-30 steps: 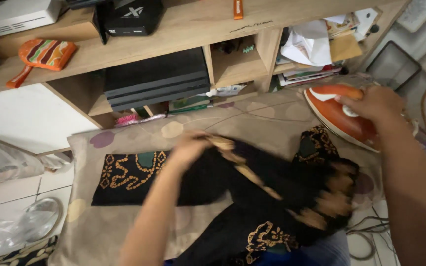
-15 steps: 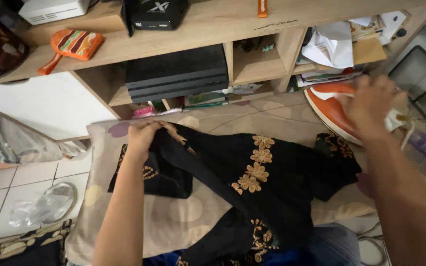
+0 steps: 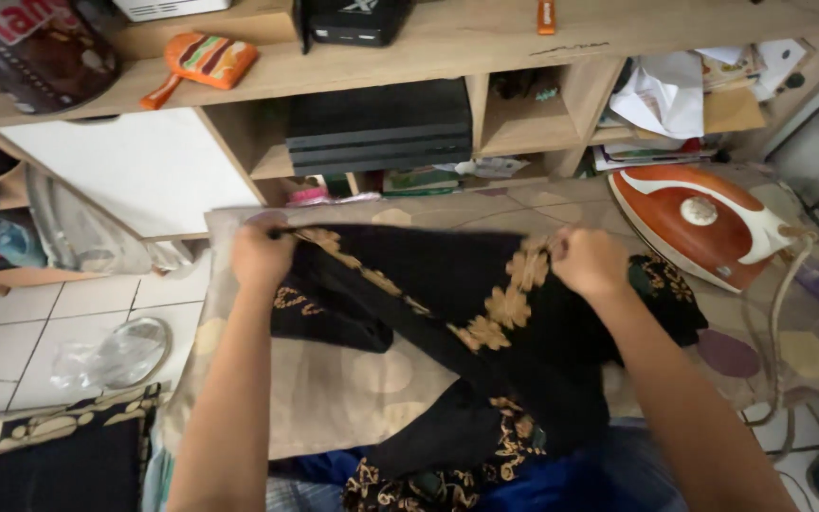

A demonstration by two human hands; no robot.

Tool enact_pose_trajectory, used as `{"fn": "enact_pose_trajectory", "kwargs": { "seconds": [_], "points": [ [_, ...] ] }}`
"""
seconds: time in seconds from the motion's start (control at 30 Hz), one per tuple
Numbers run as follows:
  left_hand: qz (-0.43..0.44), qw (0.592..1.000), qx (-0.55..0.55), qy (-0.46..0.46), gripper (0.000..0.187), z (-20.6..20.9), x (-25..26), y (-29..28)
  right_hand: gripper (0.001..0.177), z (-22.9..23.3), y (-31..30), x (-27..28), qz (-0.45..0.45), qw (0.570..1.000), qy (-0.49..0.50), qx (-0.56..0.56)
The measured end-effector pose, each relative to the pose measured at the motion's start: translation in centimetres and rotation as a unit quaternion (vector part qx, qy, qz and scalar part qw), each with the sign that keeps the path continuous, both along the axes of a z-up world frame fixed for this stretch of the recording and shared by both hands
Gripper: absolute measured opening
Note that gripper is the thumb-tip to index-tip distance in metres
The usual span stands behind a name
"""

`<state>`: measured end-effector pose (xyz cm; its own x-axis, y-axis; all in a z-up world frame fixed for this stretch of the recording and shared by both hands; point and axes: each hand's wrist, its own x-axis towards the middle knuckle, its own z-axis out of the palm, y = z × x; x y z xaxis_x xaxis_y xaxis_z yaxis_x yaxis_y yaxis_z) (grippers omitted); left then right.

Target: Ironing a black and gold decorated dress and a patterned skirt on an ironing board.

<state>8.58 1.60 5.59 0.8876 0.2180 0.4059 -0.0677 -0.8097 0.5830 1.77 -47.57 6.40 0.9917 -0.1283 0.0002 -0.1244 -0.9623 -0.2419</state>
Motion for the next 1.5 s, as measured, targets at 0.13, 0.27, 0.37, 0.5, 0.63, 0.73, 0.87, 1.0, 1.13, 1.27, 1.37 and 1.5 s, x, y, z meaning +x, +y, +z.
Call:
{"fn": "enact_pose_trajectory", "kwargs": {
  "seconds": [0.13,0.27,0.37,0.5,0.63,0.73,0.87,1.0,1.13,1.27,1.37,1.5],
  "points": [
    [0.108,0.971,0.027,-0.210,0.016,0.9,-1.5,3.8,0.024,4.4,2.1,-2.6,-0.019,0.981,-0.192,0.009],
    [0.192,0.960,-0.022,-0.201,0.021,4.0,-3.2,4.6,0.027,3.9,4.5,-2.6,-0.006,0.968,-0.219,0.122],
    [-0.007,0.932,-0.339,-0.127,0.028,1.5,-2.3,5.8,0.033,2.0,5.6,-1.3,-0.041,0.902,-0.149,0.403],
    [-0.160,0.845,-0.485,0.160,0.043,4.4,-6.1,2.5,0.024,1.2,4.8,-0.6,-0.096,0.784,-0.194,0.582],
    [-0.038,0.875,-0.455,0.160,0.031,9.2,-7.6,2.1,0.021,1.4,-0.4,0.9,-0.045,0.807,-0.553,0.203],
    [-0.035,0.867,-0.490,0.078,0.025,10.2,-6.3,3.9,0.026,5.0,-0.7,1.0,-0.023,0.787,-0.588,0.184],
    [-0.066,0.873,-0.481,0.045,0.022,8.5,-5.0,5.2,0.037,7.3,0.1,0.3,-0.022,0.837,-0.525,0.150],
    [-0.113,0.907,-0.381,0.140,0.020,8.2,-7.5,6.6,0.050,4.5,-4.1,-1.8,0.051,0.913,-0.398,0.075],
    [-0.184,0.867,-0.397,0.237,0.021,9.9,-9.9,10.3,0.042,8.1,-4.3,-8.0,-0.046,0.963,-0.176,0.196],
    [-0.196,0.894,-0.338,0.220,0.024,9.5,-6.5,10.1,0.048,6.0,-4.6,-3.6,-0.067,0.947,-0.221,0.225],
    [-0.120,0.962,-0.184,0.160,0.033,6.2,-0.9,8.2,0.052,4.8,-1.7,2.5,-0.052,0.927,-0.221,0.298],
    [0.013,0.990,-0.027,0.136,0.051,-1.6,4.8,5.0,0.053,-1.0,0.6,9.3,-0.114,0.957,-0.152,0.218]
  ]
}}
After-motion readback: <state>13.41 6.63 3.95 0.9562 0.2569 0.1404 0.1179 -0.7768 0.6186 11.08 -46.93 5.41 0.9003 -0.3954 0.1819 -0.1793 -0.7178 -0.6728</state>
